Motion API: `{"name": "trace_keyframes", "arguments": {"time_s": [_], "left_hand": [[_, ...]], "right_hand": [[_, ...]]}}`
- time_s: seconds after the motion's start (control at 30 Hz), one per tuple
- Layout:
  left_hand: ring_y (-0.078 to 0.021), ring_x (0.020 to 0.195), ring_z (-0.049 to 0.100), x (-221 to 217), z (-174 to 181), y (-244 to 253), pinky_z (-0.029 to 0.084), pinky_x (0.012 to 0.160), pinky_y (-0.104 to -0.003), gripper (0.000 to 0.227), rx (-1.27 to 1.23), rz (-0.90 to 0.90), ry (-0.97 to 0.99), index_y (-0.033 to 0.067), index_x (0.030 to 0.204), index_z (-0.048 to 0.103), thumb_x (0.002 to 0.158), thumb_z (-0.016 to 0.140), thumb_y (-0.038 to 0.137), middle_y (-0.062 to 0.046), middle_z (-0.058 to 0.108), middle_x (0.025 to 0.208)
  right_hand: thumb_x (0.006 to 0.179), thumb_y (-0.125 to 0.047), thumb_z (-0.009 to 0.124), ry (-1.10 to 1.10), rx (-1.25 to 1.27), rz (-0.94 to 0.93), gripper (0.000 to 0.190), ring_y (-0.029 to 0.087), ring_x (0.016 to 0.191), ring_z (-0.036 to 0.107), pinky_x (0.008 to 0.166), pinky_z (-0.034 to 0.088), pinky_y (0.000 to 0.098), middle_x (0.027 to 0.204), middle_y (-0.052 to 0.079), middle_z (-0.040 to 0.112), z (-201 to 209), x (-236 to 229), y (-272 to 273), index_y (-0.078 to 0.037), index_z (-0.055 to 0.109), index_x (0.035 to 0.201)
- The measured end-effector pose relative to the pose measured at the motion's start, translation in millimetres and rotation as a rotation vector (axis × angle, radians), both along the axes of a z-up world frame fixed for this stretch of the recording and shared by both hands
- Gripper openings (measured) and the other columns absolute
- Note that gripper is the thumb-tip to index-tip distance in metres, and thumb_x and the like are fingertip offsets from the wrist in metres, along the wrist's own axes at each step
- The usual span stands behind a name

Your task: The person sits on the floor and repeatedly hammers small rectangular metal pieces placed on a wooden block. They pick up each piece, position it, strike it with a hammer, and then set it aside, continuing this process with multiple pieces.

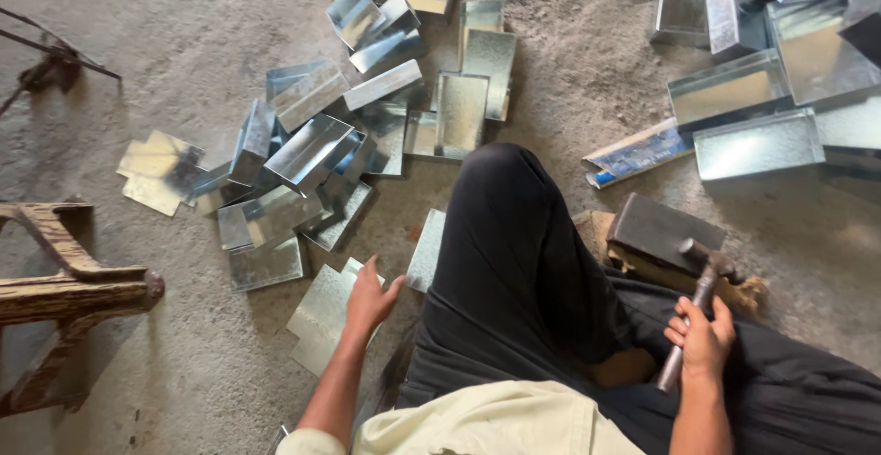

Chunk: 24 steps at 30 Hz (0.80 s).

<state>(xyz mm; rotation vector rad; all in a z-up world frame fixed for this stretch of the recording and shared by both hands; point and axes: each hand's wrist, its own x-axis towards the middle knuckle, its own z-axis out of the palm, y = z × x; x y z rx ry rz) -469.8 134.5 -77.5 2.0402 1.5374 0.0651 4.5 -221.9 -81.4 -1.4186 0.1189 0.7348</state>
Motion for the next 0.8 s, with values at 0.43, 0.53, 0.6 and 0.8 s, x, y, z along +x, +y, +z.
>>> {"name": "trace_keyframes", "arguments": {"time_s": [0.43, 0.53, 0.6, 0.8], "left_hand": [[-0.0421, 0.13, 0.045, 114.1, -47.2, 10.8, 0.054, 0.087, -0.056, 0.071, 0.054, -0.345, 0.182, 0.0295, 0.158, 0.034, 0.09, 0.052, 0.023, -0.01, 0.002, 0.173], [-0.0472, 0.144, 0.03, 114.5, -54.5, 22.4, 0.041, 0.097, -0.063, 0.074, 0.422, -0.542, 0.019, 0.0087, 0.157, 0.036, 0.09, 0.057, 0.032, -0.014, 0.012, 0.167], [-0.0438, 0.148, 0.026, 122.1, -55.1, 37.2, 0.037, 0.106, -0.061, 0.069, 0.411, -0.545, -0.014, 0.0138, 0.155, 0.038, 0.092, 0.056, 0.033, -0.011, 0.019, 0.168], [-0.0391, 0.141, 0.041, 165.7, -38.4, 56.9, 0.033, 0.113, -0.056, 0.07, 0.021, -0.364, -0.23, 0.0137, 0.156, 0.036, 0.099, 0.037, 0.053, -0.018, 0.045, 0.152]], "right_hand": [[0.091, -0.006, 0.064, 0.046, -0.014, -0.063, 0.05, 0.007, 0.05, 0.043, 0.038, 0.031, 0.0222, 0.081, 0.004, 0.053, 13.7, -15.3, 8.6, -0.01, 0.048, 0.138], [0.091, -0.005, 0.064, 0.065, -0.014, -0.078, 0.053, 0.007, 0.051, 0.043, 0.039, 0.031, 0.022, 0.081, 0.004, 0.053, 14.8, -15.1, 11.7, -0.011, 0.047, 0.141], [0.091, -0.005, 0.065, 0.056, -0.006, -0.086, 0.055, 0.007, 0.051, 0.043, 0.039, 0.031, 0.0222, 0.081, 0.004, 0.053, 14.6, -16.5, 15.0, -0.01, 0.046, 0.142], [0.09, -0.006, 0.065, 0.066, -0.006, -0.093, 0.062, 0.007, 0.05, 0.043, 0.038, 0.031, 0.0227, 0.081, 0.004, 0.053, 17.0, -16.2, 15.4, -0.013, 0.042, 0.148]]}}
